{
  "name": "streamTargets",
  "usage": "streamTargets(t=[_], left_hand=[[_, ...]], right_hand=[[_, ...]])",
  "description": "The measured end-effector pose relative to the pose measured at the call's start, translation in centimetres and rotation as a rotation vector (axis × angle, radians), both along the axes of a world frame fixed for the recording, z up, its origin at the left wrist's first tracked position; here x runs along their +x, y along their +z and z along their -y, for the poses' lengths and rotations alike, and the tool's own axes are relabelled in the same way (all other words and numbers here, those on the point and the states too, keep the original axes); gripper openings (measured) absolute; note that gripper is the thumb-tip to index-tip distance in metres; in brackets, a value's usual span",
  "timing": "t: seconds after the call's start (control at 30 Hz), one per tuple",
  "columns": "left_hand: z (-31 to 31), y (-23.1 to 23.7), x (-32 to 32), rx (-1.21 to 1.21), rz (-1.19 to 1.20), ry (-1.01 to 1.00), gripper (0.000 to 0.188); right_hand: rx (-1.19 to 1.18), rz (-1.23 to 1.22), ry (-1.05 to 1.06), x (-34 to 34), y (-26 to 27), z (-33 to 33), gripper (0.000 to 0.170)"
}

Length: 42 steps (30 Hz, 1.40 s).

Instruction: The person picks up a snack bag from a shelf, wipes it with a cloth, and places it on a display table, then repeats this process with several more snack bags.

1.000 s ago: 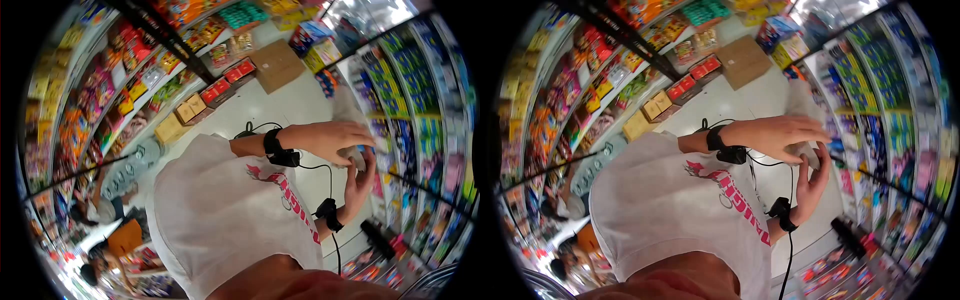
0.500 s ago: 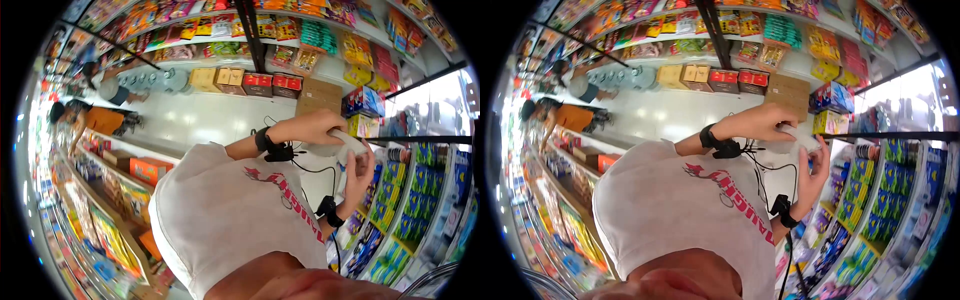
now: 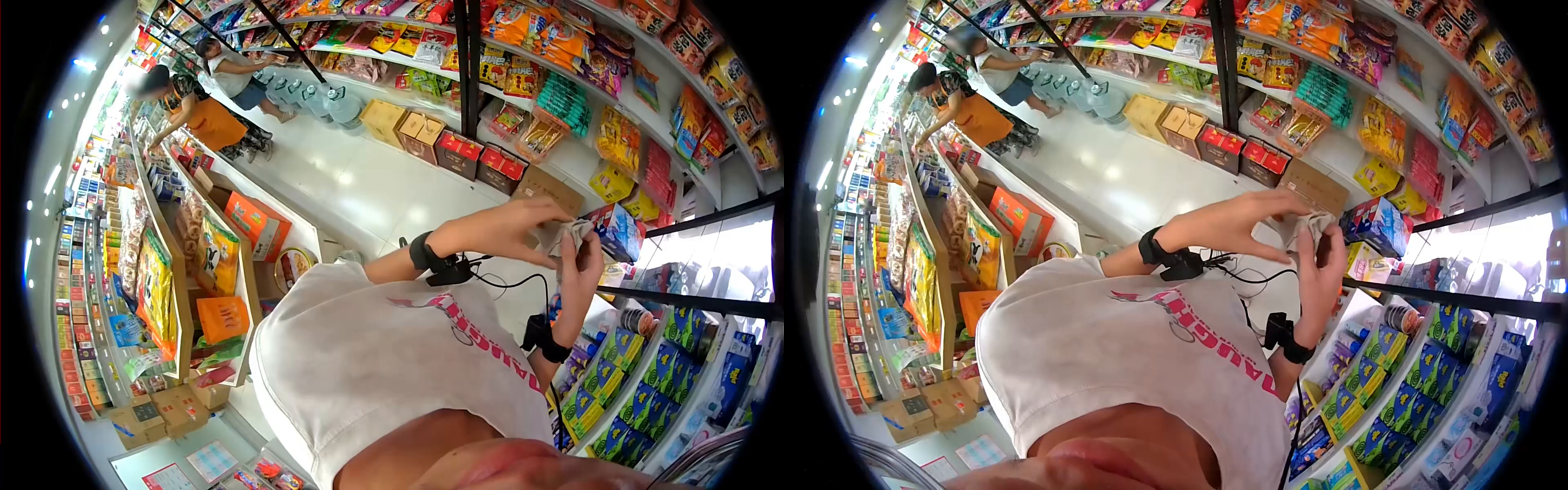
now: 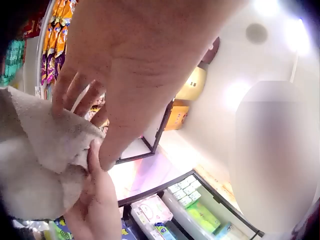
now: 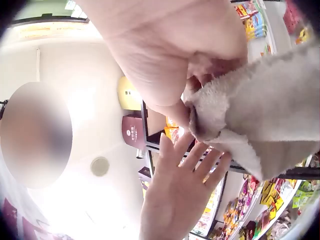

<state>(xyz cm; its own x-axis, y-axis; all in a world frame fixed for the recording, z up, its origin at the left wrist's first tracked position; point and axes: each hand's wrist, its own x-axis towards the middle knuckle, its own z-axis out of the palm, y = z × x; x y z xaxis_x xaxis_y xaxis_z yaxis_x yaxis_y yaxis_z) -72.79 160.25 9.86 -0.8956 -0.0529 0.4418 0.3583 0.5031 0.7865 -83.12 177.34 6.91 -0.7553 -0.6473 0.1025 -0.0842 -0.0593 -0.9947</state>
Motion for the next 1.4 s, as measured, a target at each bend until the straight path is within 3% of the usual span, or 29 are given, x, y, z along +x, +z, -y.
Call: streamTargets(t=[0.23,0.4,0.5,0.53,0.63,0.77,0.8,0.9,1.0,1.13,1.33,1.4], left_hand=[[3.7,-0.9,0.7,0.182,0.110,0.124,0.054],[6.8,-2.5,1.3,0.385,0.073,0.218,0.040],[9.1,-4.1,1.6,0.463,0.163,0.363,0.032],[9.5,-4.6,1.4,0.448,0.027,0.461,0.031],[10.5,-3.2,2.2,0.556,0.123,0.453,0.042],[9.2,-1.9,1.6,0.219,0.011,0.524,0.057],[9.4,-2.2,1.3,0.212,0.030,0.525,0.058],[9.2,-2.2,0.9,0.524,0.276,0.583,0.049],[9.0,-3.7,-0.3,0.234,0.028,0.746,0.036],[6.4,-1.0,-1.9,0.299,0.127,0.803,0.019],[2.3,-0.2,-6.0,0.180,0.179,0.915,0.020],[1.3,-1.5,-7.4,0.326,0.212,0.898,0.022]], right_hand=[[0.018,0.006,0.138,-1.1,0.1,5.0,0.018],[0.057,-0.042,0.216,-1.8,-0.5,9.0,0.020],[0.078,-0.053,0.228,-2.4,-0.5,10.5,0.026],[0.097,-0.054,0.215,-2.4,-0.2,10.9,0.027],[0.166,-0.058,0.249,-2.9,1.2,11.8,0.029],[0.187,-0.093,0.292,-4.1,0.4,12.8,0.030],[0.134,-0.120,0.305,-4.4,0.3,13.1,0.027],[0.149,-0.062,0.360,-6.2,-0.1,13.2,0.021],[0.156,-0.154,0.352,-8.4,0.3,12.4,0.019],[0.157,-0.317,0.329,-12.3,-0.2,10.6,0.021],[-0.104,-0.757,0.118,-17.9,-0.6,8.1,0.017],[-0.017,-0.535,0.190,-19.0,-0.2,6.3,0.017]])
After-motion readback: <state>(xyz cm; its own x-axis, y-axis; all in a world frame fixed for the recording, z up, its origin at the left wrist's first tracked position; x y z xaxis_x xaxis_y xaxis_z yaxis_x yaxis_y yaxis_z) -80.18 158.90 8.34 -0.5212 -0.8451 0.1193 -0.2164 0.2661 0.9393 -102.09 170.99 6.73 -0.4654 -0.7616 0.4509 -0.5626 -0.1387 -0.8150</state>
